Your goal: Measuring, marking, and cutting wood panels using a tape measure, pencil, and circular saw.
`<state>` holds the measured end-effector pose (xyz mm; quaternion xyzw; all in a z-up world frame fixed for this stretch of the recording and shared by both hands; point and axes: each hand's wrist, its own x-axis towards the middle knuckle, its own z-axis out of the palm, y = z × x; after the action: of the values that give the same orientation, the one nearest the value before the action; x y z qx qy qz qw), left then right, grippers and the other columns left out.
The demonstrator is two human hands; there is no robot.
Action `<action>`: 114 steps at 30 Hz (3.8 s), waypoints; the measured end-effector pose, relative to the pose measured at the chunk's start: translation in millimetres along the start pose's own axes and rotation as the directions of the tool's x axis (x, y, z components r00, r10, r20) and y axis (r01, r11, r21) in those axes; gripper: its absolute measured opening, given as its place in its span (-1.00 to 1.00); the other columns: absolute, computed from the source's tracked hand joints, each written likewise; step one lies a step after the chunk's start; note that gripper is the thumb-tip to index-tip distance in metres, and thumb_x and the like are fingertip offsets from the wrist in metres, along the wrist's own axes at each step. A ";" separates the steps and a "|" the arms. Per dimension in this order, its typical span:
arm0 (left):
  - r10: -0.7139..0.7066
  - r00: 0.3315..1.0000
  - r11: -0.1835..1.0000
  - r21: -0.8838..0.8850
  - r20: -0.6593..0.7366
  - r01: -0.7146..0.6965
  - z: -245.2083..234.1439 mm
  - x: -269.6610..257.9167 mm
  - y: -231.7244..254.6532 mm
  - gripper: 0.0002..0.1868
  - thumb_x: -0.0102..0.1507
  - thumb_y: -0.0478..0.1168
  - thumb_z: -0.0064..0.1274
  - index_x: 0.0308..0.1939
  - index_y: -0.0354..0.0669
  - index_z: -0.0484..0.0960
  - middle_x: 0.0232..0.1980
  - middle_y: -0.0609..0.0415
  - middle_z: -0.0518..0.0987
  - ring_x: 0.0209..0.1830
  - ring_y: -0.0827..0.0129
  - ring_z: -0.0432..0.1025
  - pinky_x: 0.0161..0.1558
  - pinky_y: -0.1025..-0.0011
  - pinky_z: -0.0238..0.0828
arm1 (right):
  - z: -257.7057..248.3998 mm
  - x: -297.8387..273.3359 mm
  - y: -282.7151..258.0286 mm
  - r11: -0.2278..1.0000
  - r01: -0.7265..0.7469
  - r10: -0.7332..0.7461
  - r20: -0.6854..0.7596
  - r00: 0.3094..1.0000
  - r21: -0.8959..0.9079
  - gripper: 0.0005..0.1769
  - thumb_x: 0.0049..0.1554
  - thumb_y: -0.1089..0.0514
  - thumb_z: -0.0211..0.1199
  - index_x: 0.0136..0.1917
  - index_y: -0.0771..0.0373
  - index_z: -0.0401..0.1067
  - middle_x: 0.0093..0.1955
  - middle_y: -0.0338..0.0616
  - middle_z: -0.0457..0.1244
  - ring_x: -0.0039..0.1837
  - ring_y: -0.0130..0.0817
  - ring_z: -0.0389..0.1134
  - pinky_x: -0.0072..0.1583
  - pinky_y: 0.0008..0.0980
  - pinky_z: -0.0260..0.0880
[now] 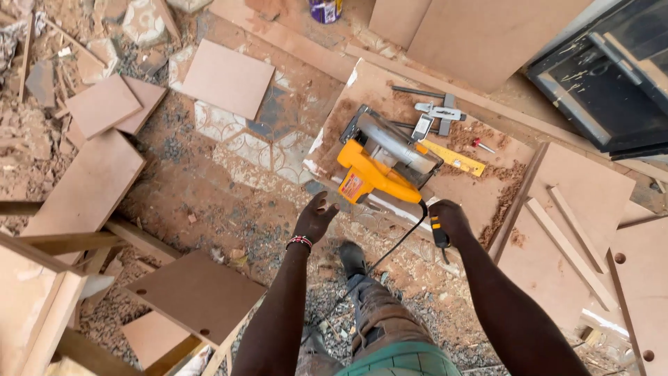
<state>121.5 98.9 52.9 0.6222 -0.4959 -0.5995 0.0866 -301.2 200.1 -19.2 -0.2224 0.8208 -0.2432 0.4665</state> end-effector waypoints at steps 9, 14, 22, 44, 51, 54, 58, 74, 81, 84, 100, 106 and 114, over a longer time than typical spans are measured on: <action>-0.339 0.914 0.940 -0.118 -0.223 0.320 -20.7 -156.8 -263.5 0.01 0.45 0.62 0.23 0.70 -0.01 0.61 0.61 -0.20 0.69 0.70 -0.15 0.50 0.67 -0.20 0.44 | -22.8 45.8 34.7 0.687 -0.395 0.433 0.093 0.897 0.610 -0.42 0.23 -0.12 0.66 0.27 0.28 0.50 -0.04 0.01 0.37 -0.06 0.06 0.58 0.08 0.06 0.69; -0.454 0.877 0.890 -0.045 -0.157 0.453 15.2 -218.8 -255.6 -0.44 0.49 0.39 0.02 0.16 0.04 0.72 0.13 0.12 0.78 0.14 0.18 0.73 0.07 0.16 0.48 | 11.9 31.2 -19.2 0.816 -0.440 0.505 -0.092 0.858 0.374 -0.60 0.23 0.15 0.69 0.28 0.23 0.65 0.16 0.13 0.51 0.08 0.02 0.63 0.09 -0.05 0.78; -0.420 0.900 0.907 -0.078 -0.118 0.413 35.4 -223.2 -227.0 -0.23 0.45 0.44 0.04 0.46 -0.02 0.73 0.34 0.01 0.84 0.20 0.14 0.71 0.17 0.09 0.57 | 12.3 73.5 -8.3 0.932 -0.263 0.334 -0.303 0.893 0.250 -0.41 0.33 0.00 0.58 0.55 0.05 0.50 0.41 -0.04 0.47 0.32 -0.15 0.54 0.16 -0.12 0.72; -0.415 0.590 0.902 -0.400 -0.692 0.165 -139.4 -235.1 -221.3 -0.49 0.58 0.36 0.10 0.23 0.17 0.92 0.12 -0.04 0.89 0.36 -0.08 0.70 0.45 -0.07 0.56 | 110.9 -65.8 -191.2 0.371 0.887 -0.929 -0.104 0.356 -0.276 -0.71 0.34 0.21 0.37 0.30 0.11 0.73 0.26 -0.06 0.43 0.42 0.02 0.44 0.54 -0.02 0.33; -0.123 0.805 0.973 -0.230 -0.580 -0.016 -216.3 -145.3 -63.0 -0.38 0.67 0.35 -0.06 0.58 0.15 0.75 0.47 -0.19 0.79 0.57 -0.30 0.58 0.59 -0.35 0.44 | 234.4 -86.2 -243.8 0.451 0.851 -0.858 0.133 0.497 -0.270 -0.55 0.36 -0.07 0.38 0.49 -0.11 0.67 0.70 -0.16 0.35 0.77 0.02 0.29 0.75 0.10 0.19; -0.024 0.878 0.963 -0.248 -0.478 -0.109 -261.3 -78.6 -46.8 -0.32 0.67 0.36 -0.02 0.63 0.01 0.68 0.56 -0.25 0.71 0.71 -0.30 0.44 0.67 -0.32 0.40 | 270.1 -91.6 -263.8 0.562 0.741 -0.710 0.245 0.661 -0.368 -0.50 0.39 -0.22 0.32 0.54 -0.15 0.60 0.82 -0.20 0.23 0.85 0.04 0.18 0.82 0.12 0.05; 0.027 0.956 0.989 -0.131 -0.291 -0.068 -331.5 -26.9 -29.0 -0.28 0.67 0.39 -0.04 0.66 0.01 0.64 0.57 -0.27 0.69 0.72 -0.31 0.41 0.71 -0.37 0.33 | 302.8 -84.9 -284.3 0.669 0.613 -0.611 0.158 0.775 -0.420 -0.52 0.45 -0.20 0.29 0.57 -0.14 0.57 0.84 -0.18 0.19 0.88 -0.01 0.13 0.83 0.09 -0.04; 0.130 0.991 0.981 0.154 -0.045 -0.121 -445.2 142.5 56.6 -0.31 0.70 0.40 -0.05 0.64 0.02 0.68 0.55 -0.21 0.70 0.70 -0.26 0.44 0.66 -0.36 0.33 | 105.2 -53.6 -236.1 0.808 0.476 -0.527 -0.787 0.319 -0.348 -0.63 0.32 0.47 0.33 0.28 0.11 0.66 0.36 -0.01 0.24 0.41 0.08 0.34 0.50 0.00 0.32; 0.087 0.970 0.910 0.379 0.225 -0.170 -412.6 237.5 136.9 -0.16 0.48 0.46 -0.13 0.62 0.07 0.66 0.66 0.00 0.66 0.68 0.03 0.53 0.52 -0.14 0.54 | 32.3 -23.2 -145.6 0.849 -0.454 0.528 -0.419 0.739 0.270 -0.19 0.32 0.35 0.15 0.64 -0.42 0.55 -0.19 -0.08 0.01 -0.17 -0.19 -0.07 -0.07 0.06 0.15; 0.069 0.959 0.883 0.431 0.275 -0.186 -402.7 289.6 169.4 -0.19 0.48 0.47 -0.15 0.54 0.09 0.71 0.58 0.01 0.71 0.63 0.06 0.57 0.44 -0.06 0.60 | 43.6 7.2 -148.3 0.799 -0.564 0.600 -0.207 0.773 0.209 -0.32 0.60 0.24 0.03 0.85 -0.31 0.29 0.66 0.07 0.31 0.59 0.11 0.28 0.41 0.22 0.43; -0.004 0.932 0.820 0.535 0.362 -0.205 -317.6 512.5 456.6 -0.25 0.47 0.46 -0.08 0.39 0.04 0.79 0.49 -0.06 0.80 0.55 0.02 0.65 0.42 0.04 0.55 | -26.5 55.2 -255.5 0.501 -0.681 0.843 -0.480 0.245 0.534 -0.13 0.31 0.24 0.68 0.70 -0.02 0.26 0.59 0.31 0.14 0.44 0.41 0.24 0.27 0.44 0.53; 0.105 0.811 0.799 0.436 0.576 -0.414 -253.9 545.5 550.3 -0.36 0.50 0.41 -0.05 0.24 0.00 0.76 0.18 0.04 0.85 0.17 0.20 0.73 0.15 0.16 0.56 | -18.7 110.8 -371.7 0.730 -0.257 0.667 -0.579 0.468 0.633 -0.19 0.24 0.46 0.61 0.64 0.38 0.30 0.49 0.42 0.39 0.28 0.16 0.55 0.18 0.08 0.71; -0.090 0.542 0.773 0.402 0.836 -0.491 -162.5 542.5 637.3 -0.04 0.55 0.66 -0.11 0.72 0.08 0.54 0.61 -0.24 0.64 0.69 -0.22 0.47 0.67 -0.24 0.44 | 79.4 233.4 -669.9 0.723 0.060 0.323 -0.414 0.851 0.688 -0.18 0.16 0.35 0.61 0.61 0.44 0.36 0.16 0.39 0.37 0.01 0.07 0.55 0.10 -0.08 0.65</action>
<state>-184.7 -685.7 185.7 0.1994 -0.7112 -0.6130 -0.2803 -247.9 -477.7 198.3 0.0968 0.7809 -0.5400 0.2987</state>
